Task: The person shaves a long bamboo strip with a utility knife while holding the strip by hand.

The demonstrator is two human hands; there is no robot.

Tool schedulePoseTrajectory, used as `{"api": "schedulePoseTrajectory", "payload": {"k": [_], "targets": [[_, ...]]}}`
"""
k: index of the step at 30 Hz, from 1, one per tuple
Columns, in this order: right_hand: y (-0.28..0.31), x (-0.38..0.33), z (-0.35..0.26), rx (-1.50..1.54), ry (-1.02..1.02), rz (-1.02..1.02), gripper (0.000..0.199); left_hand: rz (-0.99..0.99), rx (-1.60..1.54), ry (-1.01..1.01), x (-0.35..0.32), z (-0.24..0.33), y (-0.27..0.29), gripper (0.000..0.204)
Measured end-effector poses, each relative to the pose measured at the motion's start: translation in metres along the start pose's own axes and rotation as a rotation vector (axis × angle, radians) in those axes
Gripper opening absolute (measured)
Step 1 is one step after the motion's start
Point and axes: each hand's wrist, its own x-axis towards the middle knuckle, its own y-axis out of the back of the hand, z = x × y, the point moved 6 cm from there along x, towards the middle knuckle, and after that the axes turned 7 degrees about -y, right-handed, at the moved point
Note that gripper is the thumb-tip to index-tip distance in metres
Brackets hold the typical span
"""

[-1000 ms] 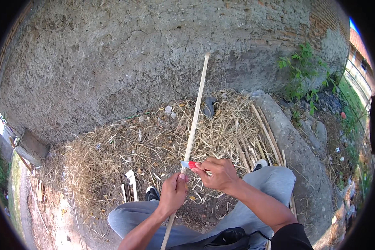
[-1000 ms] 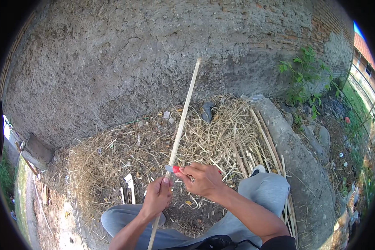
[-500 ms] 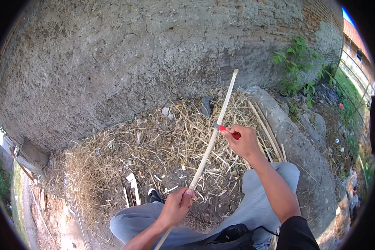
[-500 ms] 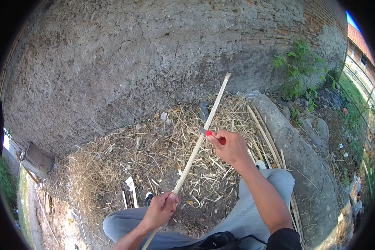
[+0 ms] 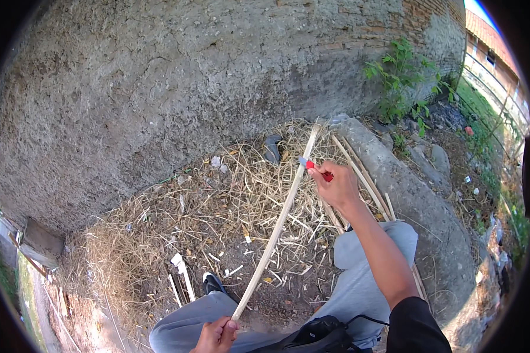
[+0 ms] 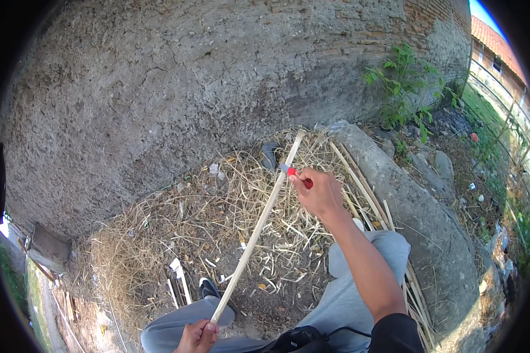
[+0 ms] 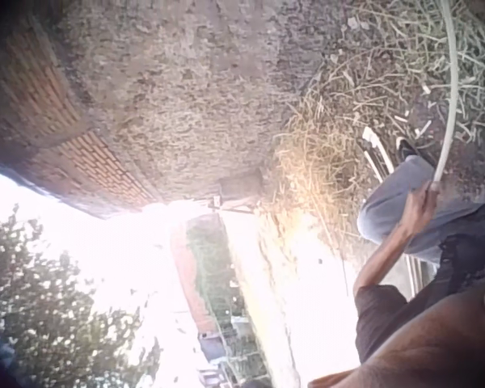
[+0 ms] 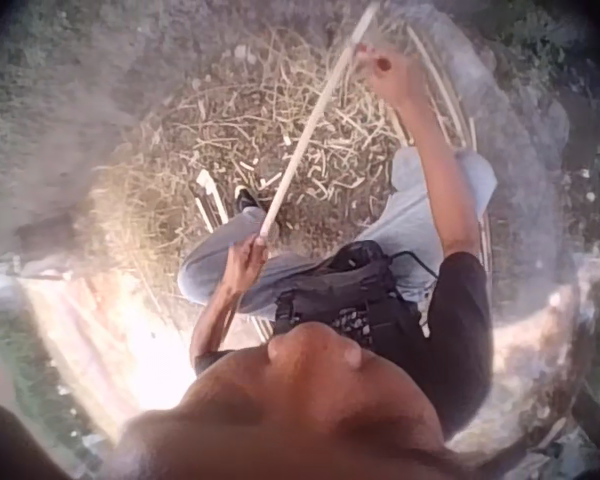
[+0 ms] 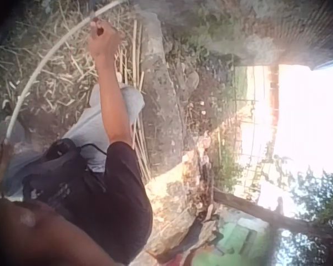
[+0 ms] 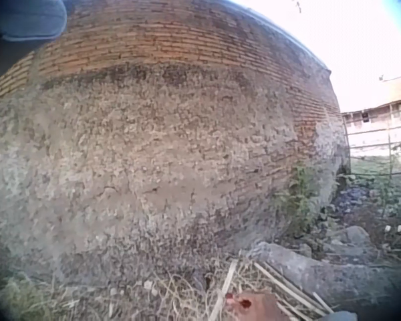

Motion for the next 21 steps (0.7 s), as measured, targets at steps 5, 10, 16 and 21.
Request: {"api": "schedulePoseTrajectory", "payload": {"k": [5,10,16,21], "targets": [[0.003,0.008,0.008,0.002,-0.092,-0.041,0.026,-0.049,0.087,0.131,-0.045,-0.033,0.035,0.041],[0.004,-0.002,-0.001,0.130,-0.119,-0.048,0.025,0.016,0.055,0.047,-0.049,-0.040,0.045,0.044],[0.013,-0.001,0.009,0.235,-0.181,-0.001,0.024,0.053,-0.035,0.118,-0.053,-0.040,0.048,0.040],[0.004,0.001,0.020,0.571,-0.247,-0.078,0.022,0.054,-0.022,0.083,-0.042,-0.020,0.049,0.039]]}}
